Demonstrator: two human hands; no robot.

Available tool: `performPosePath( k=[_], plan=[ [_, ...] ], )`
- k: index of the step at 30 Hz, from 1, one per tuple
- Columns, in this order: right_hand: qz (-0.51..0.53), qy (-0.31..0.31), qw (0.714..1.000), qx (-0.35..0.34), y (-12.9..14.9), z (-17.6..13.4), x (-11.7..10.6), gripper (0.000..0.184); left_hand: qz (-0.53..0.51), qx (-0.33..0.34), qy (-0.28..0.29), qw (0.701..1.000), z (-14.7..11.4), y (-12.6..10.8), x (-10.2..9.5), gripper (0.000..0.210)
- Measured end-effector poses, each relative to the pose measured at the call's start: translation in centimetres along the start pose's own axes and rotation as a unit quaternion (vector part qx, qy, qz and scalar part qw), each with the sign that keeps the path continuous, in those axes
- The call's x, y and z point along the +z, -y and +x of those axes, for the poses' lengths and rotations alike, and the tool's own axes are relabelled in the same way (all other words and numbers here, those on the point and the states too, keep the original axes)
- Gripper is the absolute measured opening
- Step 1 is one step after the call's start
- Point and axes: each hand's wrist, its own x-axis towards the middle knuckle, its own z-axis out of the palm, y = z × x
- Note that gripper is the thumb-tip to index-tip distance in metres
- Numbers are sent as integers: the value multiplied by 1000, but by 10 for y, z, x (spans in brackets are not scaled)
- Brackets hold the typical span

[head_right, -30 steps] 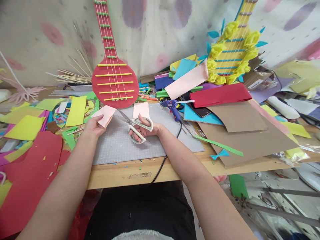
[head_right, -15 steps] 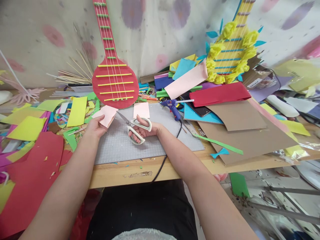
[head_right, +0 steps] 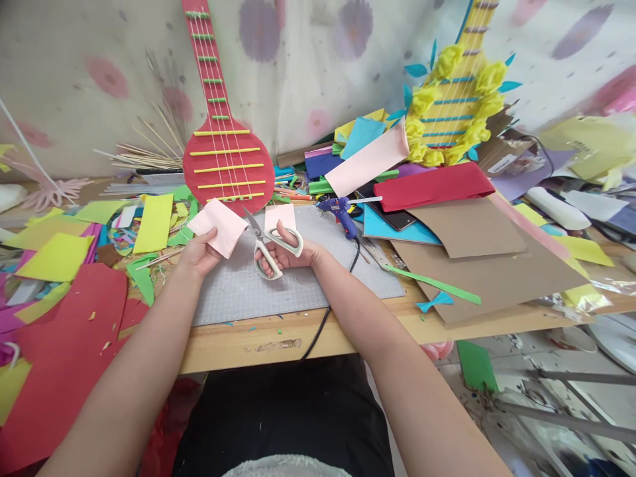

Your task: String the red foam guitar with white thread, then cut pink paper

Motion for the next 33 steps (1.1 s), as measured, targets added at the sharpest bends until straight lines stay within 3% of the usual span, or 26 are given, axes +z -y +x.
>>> performPosePath(
  k=[13,23,33],
  plan=[
    [14,-67,996,-65,2,6,5,80,-18,0,13,1000,9,7,0,42],
    [15,-45,998,-46,5,12,-14,75,-6,11,19,1000,11,5,-3,31],
    [-25,7,1000,14,36,18,-3,85,-25,30,20,999,12,3,-2,32]
  ],
)
